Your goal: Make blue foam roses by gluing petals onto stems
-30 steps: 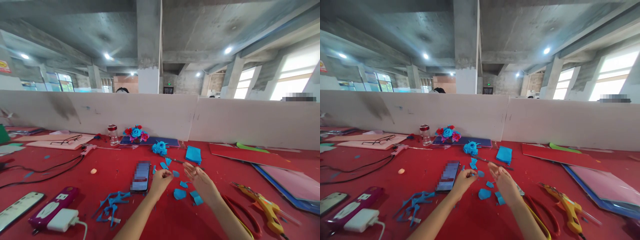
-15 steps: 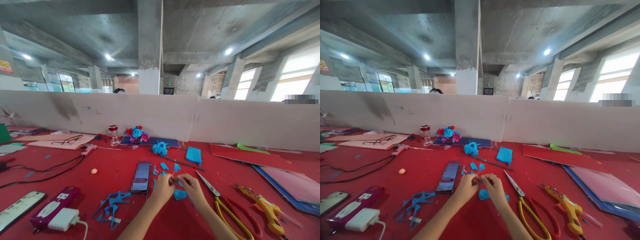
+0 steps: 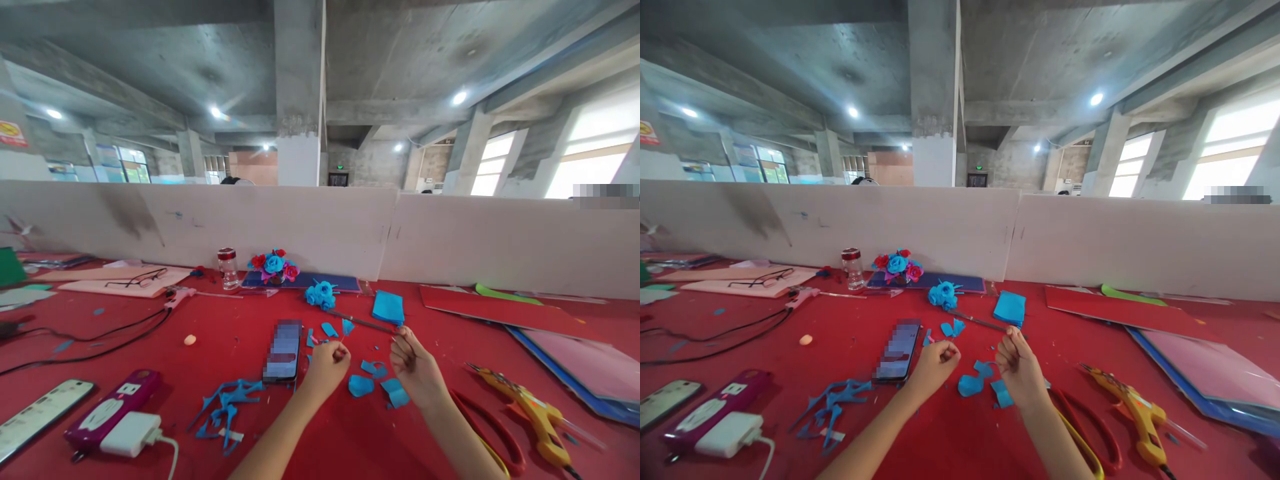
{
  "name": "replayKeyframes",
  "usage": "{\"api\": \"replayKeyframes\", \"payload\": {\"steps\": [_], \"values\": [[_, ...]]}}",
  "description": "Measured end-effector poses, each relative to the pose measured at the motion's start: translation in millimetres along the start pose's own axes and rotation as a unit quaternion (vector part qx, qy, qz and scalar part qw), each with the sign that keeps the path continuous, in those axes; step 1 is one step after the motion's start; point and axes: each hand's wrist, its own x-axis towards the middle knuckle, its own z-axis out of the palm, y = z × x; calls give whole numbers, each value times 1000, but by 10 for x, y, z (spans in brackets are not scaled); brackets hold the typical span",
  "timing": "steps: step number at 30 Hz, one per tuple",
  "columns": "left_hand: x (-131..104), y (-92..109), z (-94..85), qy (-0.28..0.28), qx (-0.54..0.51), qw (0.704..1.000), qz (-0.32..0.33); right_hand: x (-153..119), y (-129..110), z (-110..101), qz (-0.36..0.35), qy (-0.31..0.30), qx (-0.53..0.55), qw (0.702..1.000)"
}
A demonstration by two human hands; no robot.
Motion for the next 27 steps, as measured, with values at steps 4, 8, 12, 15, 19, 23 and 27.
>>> {"api": "replayKeyframes", "payload": {"steps": [4,8,12,15,19,23,27], "values": [[-7,35,13,-22,-126,990,-63,-8,7,18,-2,17,7,1000],[-51,81,68,-83,-223,961,-142,-23,44,33,6,2,17,1000],[-124,136,141,-114,-220,956,-157,-72,117,56,22,-11,29,999],[-173,174,194,-130,-198,960,-148,-131,152,107,39,-7,28,999],[-189,196,231,-118,-190,963,-148,-159,154,193,46,26,-3,999],[-131,162,172,-95,-238,954,-153,-122,122,135,16,36,-42,998],[-23,69,58,-43,-273,950,-145,-361,35,-209,7,50,-235,971]]}}
